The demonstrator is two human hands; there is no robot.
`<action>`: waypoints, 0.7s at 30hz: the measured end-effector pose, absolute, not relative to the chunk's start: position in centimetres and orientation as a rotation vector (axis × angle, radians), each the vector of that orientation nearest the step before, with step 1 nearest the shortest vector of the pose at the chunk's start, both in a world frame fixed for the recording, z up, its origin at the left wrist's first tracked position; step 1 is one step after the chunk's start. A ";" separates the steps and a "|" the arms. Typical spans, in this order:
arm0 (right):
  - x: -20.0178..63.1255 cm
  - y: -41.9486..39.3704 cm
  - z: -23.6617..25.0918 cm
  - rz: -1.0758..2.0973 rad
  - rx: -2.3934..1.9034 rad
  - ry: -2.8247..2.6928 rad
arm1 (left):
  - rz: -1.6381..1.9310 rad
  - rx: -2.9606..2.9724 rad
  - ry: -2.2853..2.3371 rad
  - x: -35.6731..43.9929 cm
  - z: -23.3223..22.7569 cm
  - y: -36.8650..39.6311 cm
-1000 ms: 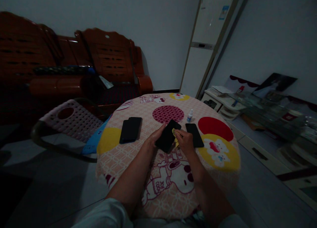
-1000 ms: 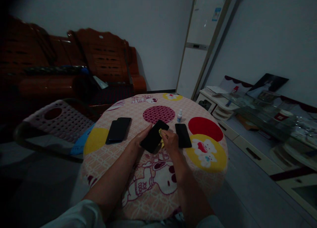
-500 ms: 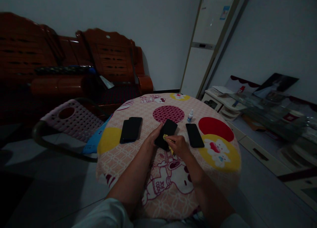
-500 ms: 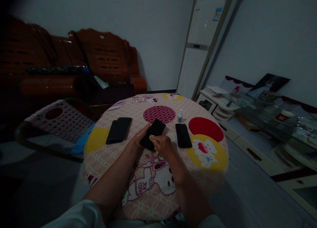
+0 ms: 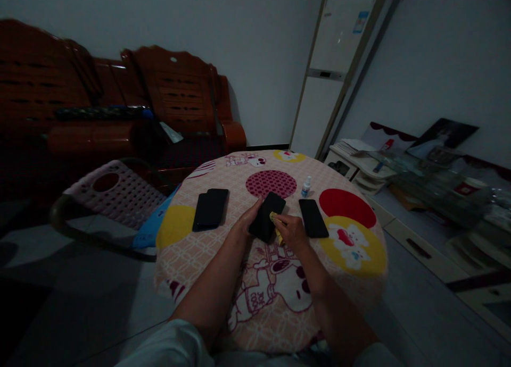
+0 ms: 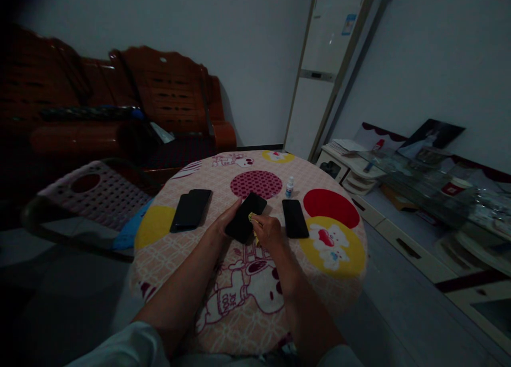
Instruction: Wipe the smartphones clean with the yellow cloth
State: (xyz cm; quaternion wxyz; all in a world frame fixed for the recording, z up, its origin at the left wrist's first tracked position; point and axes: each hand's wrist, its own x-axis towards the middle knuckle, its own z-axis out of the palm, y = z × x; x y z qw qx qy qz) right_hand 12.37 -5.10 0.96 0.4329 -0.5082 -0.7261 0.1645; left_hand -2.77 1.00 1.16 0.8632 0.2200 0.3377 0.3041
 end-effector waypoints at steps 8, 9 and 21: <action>12.9 -4.7 0.7 0.360 -1.307 -1.691 | 0.559 0.533 0.717 -2.1 1.8 0.1; 13.2 -4.6 0.6 0.318 -1.331 -1.664 | 0.535 0.549 0.705 -1.9 2.0 -0.1; 14.3 -4.4 1.1 0.219 -1.347 -1.512 | 0.370 0.690 0.585 -0.6 1.7 -1.3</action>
